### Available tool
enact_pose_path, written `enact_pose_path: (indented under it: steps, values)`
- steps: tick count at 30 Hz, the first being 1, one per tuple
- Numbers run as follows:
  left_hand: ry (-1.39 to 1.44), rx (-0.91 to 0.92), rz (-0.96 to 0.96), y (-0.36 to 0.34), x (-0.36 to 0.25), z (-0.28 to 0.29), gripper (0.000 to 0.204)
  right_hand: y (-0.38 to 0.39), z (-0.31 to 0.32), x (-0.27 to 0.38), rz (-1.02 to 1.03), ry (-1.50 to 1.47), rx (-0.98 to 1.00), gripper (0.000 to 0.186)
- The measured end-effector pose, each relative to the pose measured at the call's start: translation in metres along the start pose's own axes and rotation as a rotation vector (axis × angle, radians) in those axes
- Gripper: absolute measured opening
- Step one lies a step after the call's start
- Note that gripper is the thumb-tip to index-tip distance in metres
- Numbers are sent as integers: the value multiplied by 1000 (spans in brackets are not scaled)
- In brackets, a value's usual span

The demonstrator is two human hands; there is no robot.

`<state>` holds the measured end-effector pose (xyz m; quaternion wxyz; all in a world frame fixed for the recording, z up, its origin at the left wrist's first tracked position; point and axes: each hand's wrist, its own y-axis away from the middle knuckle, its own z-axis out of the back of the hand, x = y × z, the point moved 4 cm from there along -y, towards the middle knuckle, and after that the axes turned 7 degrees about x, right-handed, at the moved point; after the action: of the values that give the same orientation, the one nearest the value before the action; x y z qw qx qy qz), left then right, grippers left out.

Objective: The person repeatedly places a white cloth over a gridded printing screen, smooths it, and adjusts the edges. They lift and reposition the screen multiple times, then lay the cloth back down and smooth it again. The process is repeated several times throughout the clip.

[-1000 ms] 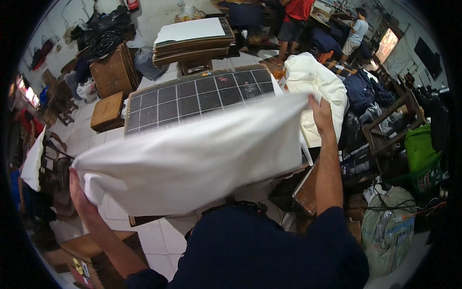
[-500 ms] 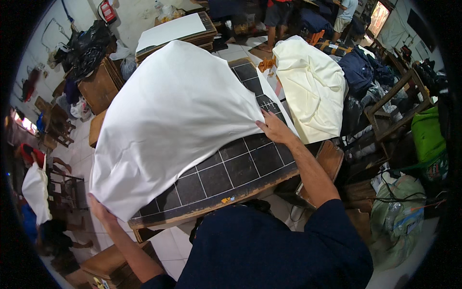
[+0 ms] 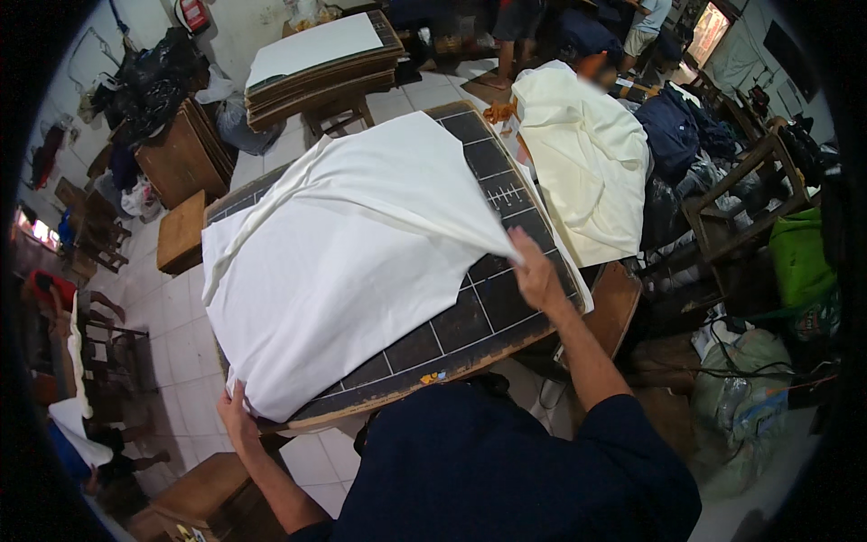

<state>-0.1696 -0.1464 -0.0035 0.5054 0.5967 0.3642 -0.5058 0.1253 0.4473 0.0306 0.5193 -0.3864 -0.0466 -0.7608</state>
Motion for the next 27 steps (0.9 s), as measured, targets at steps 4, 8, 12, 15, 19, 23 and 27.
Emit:
enact_pose_path:
  steps: [4,8,12,15,19,23,27]
  values:
    - [9,-133,17,10,23,17,36,39,0,12,35,367,196,49]
    - [-29,-198,-51,7,23,17,40,34,42,-32,-243,315,-68,34]
    - [69,-155,-85,11,5,10,43,32,57,-47,-593,-166,4,26]
    - [196,-122,-36,20,-17,6,44,31,60,-21,-549,-688,298,26]
    - [134,-179,-16,33,-55,13,47,40,91,-21,-448,-711,555,28]
    - [312,-125,-104,45,-88,32,52,60,129,-59,-173,-1010,395,19]
    - [112,-316,-367,42,-142,83,51,47,195,-70,91,-1154,-167,39]
